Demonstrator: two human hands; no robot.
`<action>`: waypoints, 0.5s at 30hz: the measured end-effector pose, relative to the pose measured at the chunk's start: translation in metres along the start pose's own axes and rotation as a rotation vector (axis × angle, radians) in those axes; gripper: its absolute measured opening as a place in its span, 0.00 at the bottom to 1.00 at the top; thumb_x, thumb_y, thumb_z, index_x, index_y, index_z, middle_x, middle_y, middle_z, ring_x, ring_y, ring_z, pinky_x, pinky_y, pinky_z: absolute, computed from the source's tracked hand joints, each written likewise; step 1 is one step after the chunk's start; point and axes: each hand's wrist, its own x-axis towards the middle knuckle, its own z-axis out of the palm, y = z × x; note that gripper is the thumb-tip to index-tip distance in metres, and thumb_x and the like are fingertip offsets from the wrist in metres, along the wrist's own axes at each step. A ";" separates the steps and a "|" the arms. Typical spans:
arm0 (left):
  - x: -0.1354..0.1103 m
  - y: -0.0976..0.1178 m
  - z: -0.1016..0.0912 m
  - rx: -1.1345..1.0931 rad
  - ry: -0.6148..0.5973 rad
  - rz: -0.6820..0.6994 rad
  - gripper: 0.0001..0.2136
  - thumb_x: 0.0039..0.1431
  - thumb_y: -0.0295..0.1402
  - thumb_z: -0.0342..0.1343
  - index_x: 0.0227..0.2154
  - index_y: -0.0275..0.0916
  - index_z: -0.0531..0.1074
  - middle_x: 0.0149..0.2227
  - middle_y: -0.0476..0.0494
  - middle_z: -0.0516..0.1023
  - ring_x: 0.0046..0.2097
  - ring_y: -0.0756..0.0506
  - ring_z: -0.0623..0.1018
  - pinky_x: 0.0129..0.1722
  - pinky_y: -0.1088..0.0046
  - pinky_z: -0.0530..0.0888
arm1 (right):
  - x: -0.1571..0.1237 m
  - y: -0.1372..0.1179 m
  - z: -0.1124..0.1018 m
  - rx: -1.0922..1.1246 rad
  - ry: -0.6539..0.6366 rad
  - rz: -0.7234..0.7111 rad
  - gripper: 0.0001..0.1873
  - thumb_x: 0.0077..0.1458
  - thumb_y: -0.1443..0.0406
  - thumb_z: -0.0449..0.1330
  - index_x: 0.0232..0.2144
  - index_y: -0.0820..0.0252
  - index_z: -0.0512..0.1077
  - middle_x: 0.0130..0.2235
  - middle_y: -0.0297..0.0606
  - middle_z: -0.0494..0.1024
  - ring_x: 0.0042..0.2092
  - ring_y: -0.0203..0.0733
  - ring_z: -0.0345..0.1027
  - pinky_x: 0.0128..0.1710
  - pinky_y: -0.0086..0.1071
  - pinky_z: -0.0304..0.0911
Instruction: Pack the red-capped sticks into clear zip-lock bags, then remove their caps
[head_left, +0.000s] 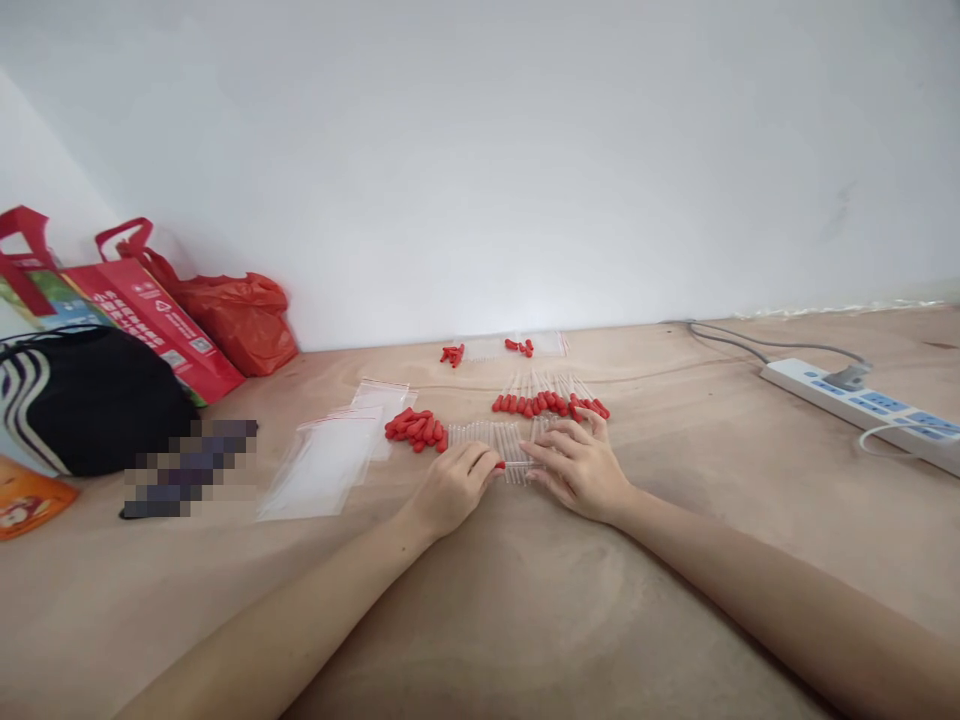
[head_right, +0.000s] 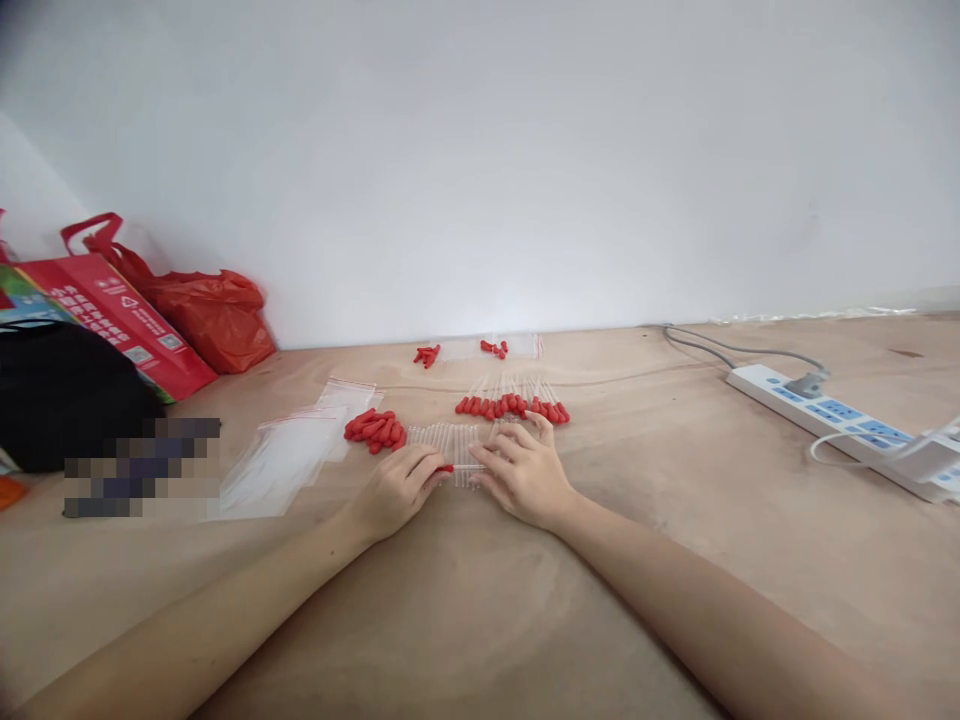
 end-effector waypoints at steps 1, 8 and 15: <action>0.000 0.001 -0.001 0.009 0.020 0.023 0.08 0.61 0.31 0.44 0.30 0.36 0.65 0.29 0.45 0.72 0.31 0.48 0.71 0.31 0.73 0.68 | 0.000 0.000 0.002 -0.004 -0.013 -0.015 0.13 0.55 0.59 0.52 0.41 0.51 0.70 0.33 0.34 0.75 0.41 0.39 0.62 0.51 0.45 0.40; 0.000 0.004 -0.005 -0.022 0.025 -0.004 0.10 0.59 0.36 0.46 0.36 0.38 0.69 0.36 0.41 0.73 0.38 0.45 0.71 0.38 0.66 0.66 | -0.002 -0.002 0.003 0.010 -0.036 -0.060 0.11 0.56 0.62 0.51 0.34 0.51 0.73 0.25 0.32 0.73 0.34 0.36 0.60 0.51 0.43 0.41; -0.004 0.004 -0.007 -0.082 0.016 0.023 0.07 0.57 0.34 0.50 0.27 0.41 0.71 0.31 0.49 0.76 0.37 0.48 0.72 0.44 0.65 0.62 | -0.004 -0.006 -0.004 0.069 -0.029 -0.093 0.11 0.56 0.63 0.50 0.32 0.51 0.73 0.22 0.29 0.73 0.32 0.35 0.59 0.50 0.42 0.39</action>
